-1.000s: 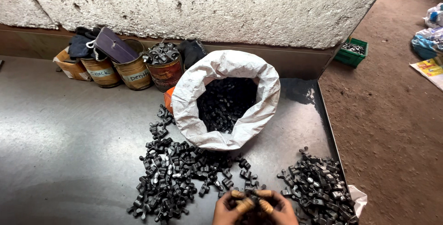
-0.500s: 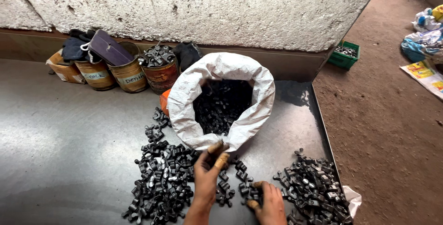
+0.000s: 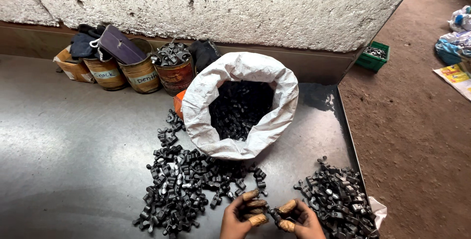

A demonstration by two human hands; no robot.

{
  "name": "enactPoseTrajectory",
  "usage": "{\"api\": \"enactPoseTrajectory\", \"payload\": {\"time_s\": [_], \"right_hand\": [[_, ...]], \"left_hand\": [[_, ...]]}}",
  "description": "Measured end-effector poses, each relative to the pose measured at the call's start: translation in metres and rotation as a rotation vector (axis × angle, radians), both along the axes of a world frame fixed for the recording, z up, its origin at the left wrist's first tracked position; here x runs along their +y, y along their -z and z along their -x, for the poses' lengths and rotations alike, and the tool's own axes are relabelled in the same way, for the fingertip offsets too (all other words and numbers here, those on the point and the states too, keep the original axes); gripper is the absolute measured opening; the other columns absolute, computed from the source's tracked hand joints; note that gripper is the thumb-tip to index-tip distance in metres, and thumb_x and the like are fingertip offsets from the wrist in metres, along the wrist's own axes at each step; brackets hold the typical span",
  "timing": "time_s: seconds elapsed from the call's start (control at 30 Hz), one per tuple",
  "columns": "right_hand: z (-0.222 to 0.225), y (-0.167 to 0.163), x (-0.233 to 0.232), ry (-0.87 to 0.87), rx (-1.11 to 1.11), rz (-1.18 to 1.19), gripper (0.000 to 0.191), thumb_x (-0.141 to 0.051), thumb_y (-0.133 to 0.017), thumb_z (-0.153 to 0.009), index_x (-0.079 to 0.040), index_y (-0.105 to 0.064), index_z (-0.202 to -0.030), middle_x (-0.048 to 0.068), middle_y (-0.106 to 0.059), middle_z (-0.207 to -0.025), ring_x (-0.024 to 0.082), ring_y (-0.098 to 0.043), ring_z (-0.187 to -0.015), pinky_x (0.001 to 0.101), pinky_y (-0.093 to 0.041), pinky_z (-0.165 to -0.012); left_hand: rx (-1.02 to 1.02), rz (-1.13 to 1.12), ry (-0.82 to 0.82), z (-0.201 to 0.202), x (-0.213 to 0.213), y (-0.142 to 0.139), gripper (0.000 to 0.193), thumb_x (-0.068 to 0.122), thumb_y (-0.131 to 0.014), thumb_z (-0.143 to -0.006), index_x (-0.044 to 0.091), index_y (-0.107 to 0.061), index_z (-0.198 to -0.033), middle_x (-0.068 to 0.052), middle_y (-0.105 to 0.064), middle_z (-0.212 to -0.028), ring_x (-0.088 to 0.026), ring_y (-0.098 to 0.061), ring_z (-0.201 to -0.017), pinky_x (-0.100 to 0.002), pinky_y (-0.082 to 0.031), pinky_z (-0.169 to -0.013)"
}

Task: The person sorts small metal hardware pieces on a metal workbench, picking them up by hand and placing them into a white sack. The person occasionally pauses to look around the workshop while continuing the sorting task.

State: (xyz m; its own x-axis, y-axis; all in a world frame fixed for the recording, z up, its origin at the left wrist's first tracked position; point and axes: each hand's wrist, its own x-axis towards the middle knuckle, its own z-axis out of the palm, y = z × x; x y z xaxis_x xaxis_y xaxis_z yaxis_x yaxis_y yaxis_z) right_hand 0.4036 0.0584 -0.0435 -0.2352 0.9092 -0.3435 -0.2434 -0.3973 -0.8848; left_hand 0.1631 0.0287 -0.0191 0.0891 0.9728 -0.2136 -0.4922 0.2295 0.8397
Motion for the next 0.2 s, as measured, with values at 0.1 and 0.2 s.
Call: {"api": "enactPoseTrajectory", "payload": {"time_s": [0.1,0.2], "right_hand": [[0.002,-0.003,-0.001,-0.022,0.120,0.063,0.058,0.020,-0.075,-0.068,0.007,-0.057,-0.122,0.019,-0.070,-0.109,0.028,-0.071,-0.104,0.0447,-0.061,-0.091],[0.005,-0.006,-0.002,-0.064,0.095,0.099,0.054,0.017,-0.076,-0.072,0.008,-0.057,-0.122,0.021,-0.070,-0.112,0.030,-0.071,-0.105,0.0480,-0.060,-0.090]], "left_hand": [[0.011,0.012,0.050,-0.003,0.000,0.007,0.069,-0.005,-0.087,-0.070,0.003,-0.063,-0.135,-0.013,-0.077,-0.114,-0.018,-0.074,-0.103,-0.035,-0.064,-0.089],[0.256,0.008,0.093,-0.004,-0.002,0.018,0.063,0.002,-0.093,-0.072,-0.002,-0.070,-0.131,-0.023,-0.072,-0.102,-0.018,-0.060,-0.087,-0.032,-0.051,-0.077]]}}
